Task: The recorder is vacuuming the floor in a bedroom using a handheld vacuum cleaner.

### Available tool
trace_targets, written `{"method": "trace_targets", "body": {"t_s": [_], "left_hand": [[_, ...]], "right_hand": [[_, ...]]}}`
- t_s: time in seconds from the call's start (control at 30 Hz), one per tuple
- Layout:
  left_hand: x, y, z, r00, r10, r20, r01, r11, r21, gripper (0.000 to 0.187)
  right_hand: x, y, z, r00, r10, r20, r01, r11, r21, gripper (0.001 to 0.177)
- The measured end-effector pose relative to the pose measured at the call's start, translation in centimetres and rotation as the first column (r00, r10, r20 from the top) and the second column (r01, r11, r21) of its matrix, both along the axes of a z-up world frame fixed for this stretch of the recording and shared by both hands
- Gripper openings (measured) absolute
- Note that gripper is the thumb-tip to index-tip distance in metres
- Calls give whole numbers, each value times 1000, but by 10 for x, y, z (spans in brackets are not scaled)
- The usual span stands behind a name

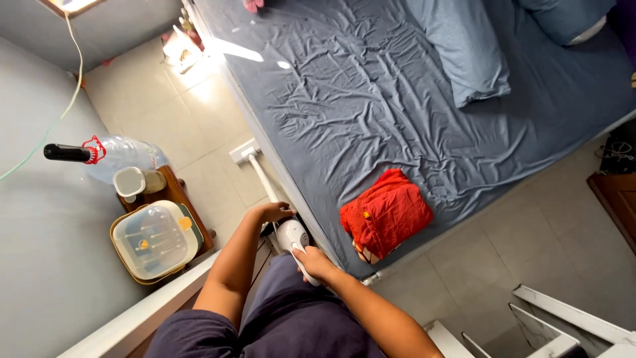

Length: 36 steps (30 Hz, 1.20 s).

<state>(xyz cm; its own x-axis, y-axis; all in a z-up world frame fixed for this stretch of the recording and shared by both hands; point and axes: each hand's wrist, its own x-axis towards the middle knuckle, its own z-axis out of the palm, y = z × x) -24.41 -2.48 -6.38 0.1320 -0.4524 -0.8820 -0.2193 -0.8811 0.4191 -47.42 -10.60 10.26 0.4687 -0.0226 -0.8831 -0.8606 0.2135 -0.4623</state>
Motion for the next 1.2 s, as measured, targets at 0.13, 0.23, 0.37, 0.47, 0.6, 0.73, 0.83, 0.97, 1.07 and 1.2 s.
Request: {"method": "trace_targets", "body": {"t_s": [0.13,0.23,0.37,0.47,0.6,0.73,0.83,0.97,1.07,1.2], "left_hand": [[-25,5,-11,997,52,48,-51,998,-31,84],[-33,3,-18,986,165,39,-162,985,-66,82],[-37,13,-39,954,267,140,-249,959,-133,75],[-13,11,-80,924,353,143,-325,927,-187,73],[13,13,-105,941,281,189,-248,952,-180,70],[25,4,-50,926,348,146,-338,937,-91,69],[20,5,-60,917,379,124,-364,923,-129,63],[-8,6,-78,927,360,109,-316,903,-292,48],[-33,6,-82,886,458,72,-397,830,-391,44],[-72,10,-65,651,754,-93,-722,576,-384,41]], "right_hand": [[-17,-2,-9,999,20,24,-20,1000,9,48],[-15,-10,-11,998,18,59,-19,1000,17,52],[-10,0,-26,999,20,25,-20,1000,5,50],[12,-2,-41,999,1,36,-1,1000,-15,48],[40,-2,-27,1000,19,2,-19,1000,-15,47],[48,-4,-31,999,-31,17,30,998,57,45],[39,-5,-25,997,-75,-4,75,994,82,45],[17,-16,-10,992,-124,3,122,983,135,42],[0,-23,0,992,-126,-29,129,984,124,43],[-27,-24,2,988,-145,-48,150,979,138,43]]}}
